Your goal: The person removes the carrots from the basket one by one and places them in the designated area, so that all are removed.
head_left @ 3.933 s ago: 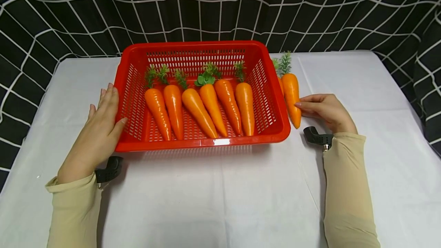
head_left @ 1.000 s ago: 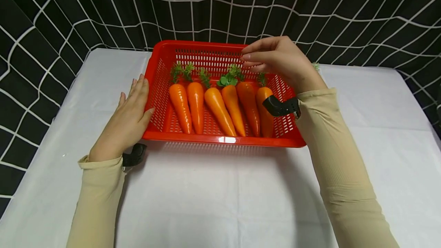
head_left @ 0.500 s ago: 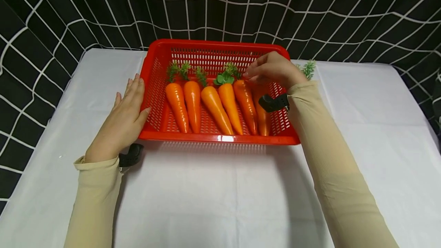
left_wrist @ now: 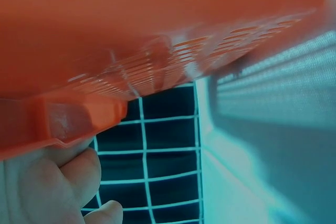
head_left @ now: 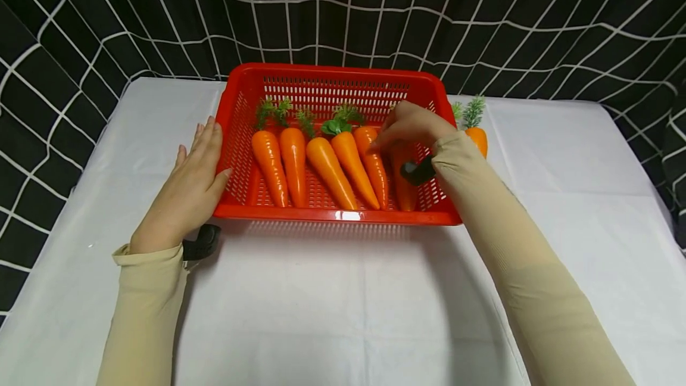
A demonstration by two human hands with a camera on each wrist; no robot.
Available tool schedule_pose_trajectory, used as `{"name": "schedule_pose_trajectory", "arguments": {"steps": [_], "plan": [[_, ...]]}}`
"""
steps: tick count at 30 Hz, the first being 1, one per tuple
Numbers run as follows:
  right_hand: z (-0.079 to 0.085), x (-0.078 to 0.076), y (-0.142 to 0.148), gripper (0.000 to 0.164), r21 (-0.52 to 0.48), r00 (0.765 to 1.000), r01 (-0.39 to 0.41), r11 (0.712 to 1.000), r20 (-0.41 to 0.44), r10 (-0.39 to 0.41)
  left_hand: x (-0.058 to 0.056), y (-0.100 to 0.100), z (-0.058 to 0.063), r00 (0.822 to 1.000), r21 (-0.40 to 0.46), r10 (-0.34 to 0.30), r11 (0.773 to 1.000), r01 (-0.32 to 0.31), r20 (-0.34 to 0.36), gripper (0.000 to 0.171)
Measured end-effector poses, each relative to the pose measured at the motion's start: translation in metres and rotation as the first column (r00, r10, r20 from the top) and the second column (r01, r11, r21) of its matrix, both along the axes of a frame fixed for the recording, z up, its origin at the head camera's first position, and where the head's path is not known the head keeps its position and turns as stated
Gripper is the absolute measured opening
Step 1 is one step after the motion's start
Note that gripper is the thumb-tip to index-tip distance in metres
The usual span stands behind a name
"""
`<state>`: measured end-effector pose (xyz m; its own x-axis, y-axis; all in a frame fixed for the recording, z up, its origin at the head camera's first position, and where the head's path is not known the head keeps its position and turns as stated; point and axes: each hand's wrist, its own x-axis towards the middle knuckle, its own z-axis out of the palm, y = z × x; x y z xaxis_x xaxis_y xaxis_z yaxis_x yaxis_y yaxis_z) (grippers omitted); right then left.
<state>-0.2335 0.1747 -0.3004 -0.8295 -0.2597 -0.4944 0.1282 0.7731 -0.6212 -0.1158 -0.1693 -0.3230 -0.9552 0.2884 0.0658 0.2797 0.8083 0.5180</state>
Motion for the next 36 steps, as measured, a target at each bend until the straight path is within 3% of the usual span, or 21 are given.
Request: {"name": "schedule_pose_trajectory", "arguments": {"steps": [5, 8, 12, 16, 20, 26, 29, 36], "plan": [[-0.008, 0.001, -0.007, 0.026, -0.042, 0.999, 0.034, 0.999, 0.029, -0.033, 0.001, 0.001, 0.001, 1.0, 0.008, -0.002, 1.0, 0.002, 0.003, 0.064], [-0.012, 0.002, -0.011, 0.025, -0.125, 0.994, 0.046, 0.991, 0.105, -0.033, 0.001, 0.001, 0.001, 1.0, 0.008, 0.0, 1.0, 0.0, 0.006, 0.064], [-0.018, 0.001, -0.016, 0.027, -0.235, 0.976, 0.029, 0.972, 0.215, 0.022, 0.001, 0.001, 0.0, 1.0, 0.01, -0.004, 1.0, 0.004, 0.003, 0.064], [-0.019, 0.0, -0.019, 0.036, -0.259, 0.96, -0.004, 0.966, 0.271, 0.076, 0.001, 0.001, 0.0, 1.0, 0.008, -0.007, 1.0, 0.007, 0.003, 0.064], [-0.02, 0.001, -0.022, 0.025, -0.277, 0.946, -0.017, 0.961, 0.306, 0.105, 0.002, 0.001, 0.001, 1.0, 0.008, -0.01, 1.0, 0.01, -0.001, 0.063], [-0.023, 0.002, -0.028, 0.015, -0.335, 0.94, -0.056, 0.941, 0.299, 0.163, 0.001, 0.0, 0.0, 1.0, 0.008, -0.009, 1.0, 0.009, 0.0, 0.064], [-0.022, 0.003, -0.03, 0.021, -0.357, 0.941, -0.067, 0.932, 0.288, 0.177, 0.001, 0.0, -0.001, 1.0, 0.009, -0.008, 1.0, 0.008, 0.0, 0.064], [-0.014, 0.004, -0.027, 0.028, -0.414, 0.965, -0.084, 0.907, 0.194, 0.177, 0.001, -0.001, -0.001, 1.0, 0.013, -0.006, 1.0, 0.006, -0.004, 0.063]]}}
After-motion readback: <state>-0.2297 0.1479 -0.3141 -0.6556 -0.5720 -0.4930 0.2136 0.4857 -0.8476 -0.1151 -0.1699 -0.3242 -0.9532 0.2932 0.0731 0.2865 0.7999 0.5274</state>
